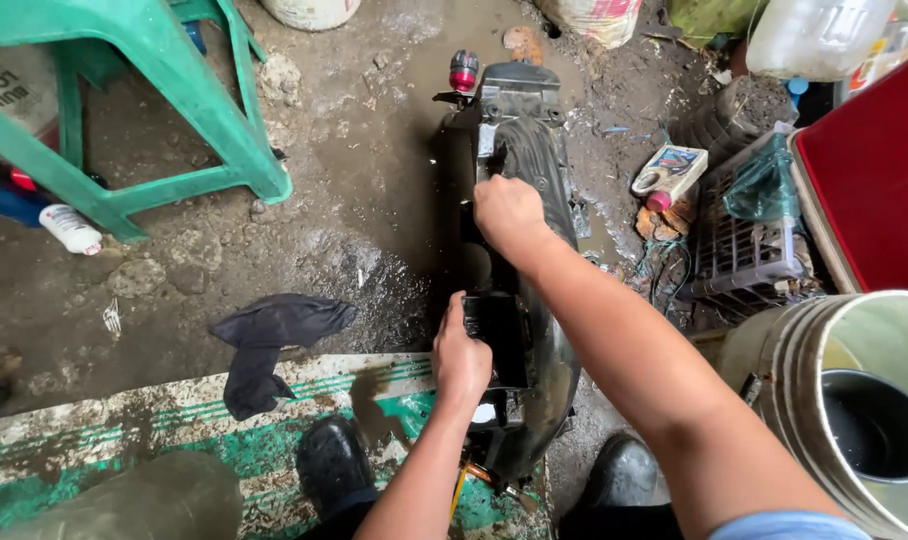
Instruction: The person scrubs a black motorcycle part with a cloth, then pours liquid from a ladle onto it and continues scrubbing. The person works while sitting on the ground.
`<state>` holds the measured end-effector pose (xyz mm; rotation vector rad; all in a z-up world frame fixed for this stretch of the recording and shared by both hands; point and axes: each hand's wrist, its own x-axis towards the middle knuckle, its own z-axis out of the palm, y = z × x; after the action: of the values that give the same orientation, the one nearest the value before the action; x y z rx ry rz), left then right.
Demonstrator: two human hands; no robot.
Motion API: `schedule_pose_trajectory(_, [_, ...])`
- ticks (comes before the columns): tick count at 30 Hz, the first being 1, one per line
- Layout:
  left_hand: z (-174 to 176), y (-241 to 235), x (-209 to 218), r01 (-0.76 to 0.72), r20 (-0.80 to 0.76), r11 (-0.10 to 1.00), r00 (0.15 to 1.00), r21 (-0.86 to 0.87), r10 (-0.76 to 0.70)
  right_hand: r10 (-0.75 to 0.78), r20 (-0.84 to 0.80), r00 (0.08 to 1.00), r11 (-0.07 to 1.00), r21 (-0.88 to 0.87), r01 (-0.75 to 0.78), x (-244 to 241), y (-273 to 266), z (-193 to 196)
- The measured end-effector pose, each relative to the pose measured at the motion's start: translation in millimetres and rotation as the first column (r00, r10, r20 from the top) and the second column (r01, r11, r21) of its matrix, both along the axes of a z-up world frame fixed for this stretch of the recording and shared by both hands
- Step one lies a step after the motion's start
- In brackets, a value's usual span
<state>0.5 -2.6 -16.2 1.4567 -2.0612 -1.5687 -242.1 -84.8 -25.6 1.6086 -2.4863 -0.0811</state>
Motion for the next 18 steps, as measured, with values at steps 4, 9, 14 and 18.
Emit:
schedule_pose_trajectory(4, [13,-8,1,0.003,0.011,0.999,1.0,0.034,-0.003,-0.104,-0.163,0.981,0.973,-0.221,0.067,23,65,62])
schedule_pose_trajectory(9, [0,-1,3,-0.027,0.024,0.993,0.999,0.114,0.025,-0.325,0.45,0.832,0.945,0.186,0.268,30,97,81])
schedule_pose_trajectory(14, [71,-3,6,0.0,0.039,0.993,0.999,0.121,-0.004,-0.185,0.319,0.93,0.969,-0.101,0.227,-90,29,-15])
schedule_pose_trajectory(18, [86,-2,9,-0.006,0.042,0.984,0.999,0.176,-0.001,0.041,0.253,0.967,0.88,-0.467,0.085,-165,8,-41])
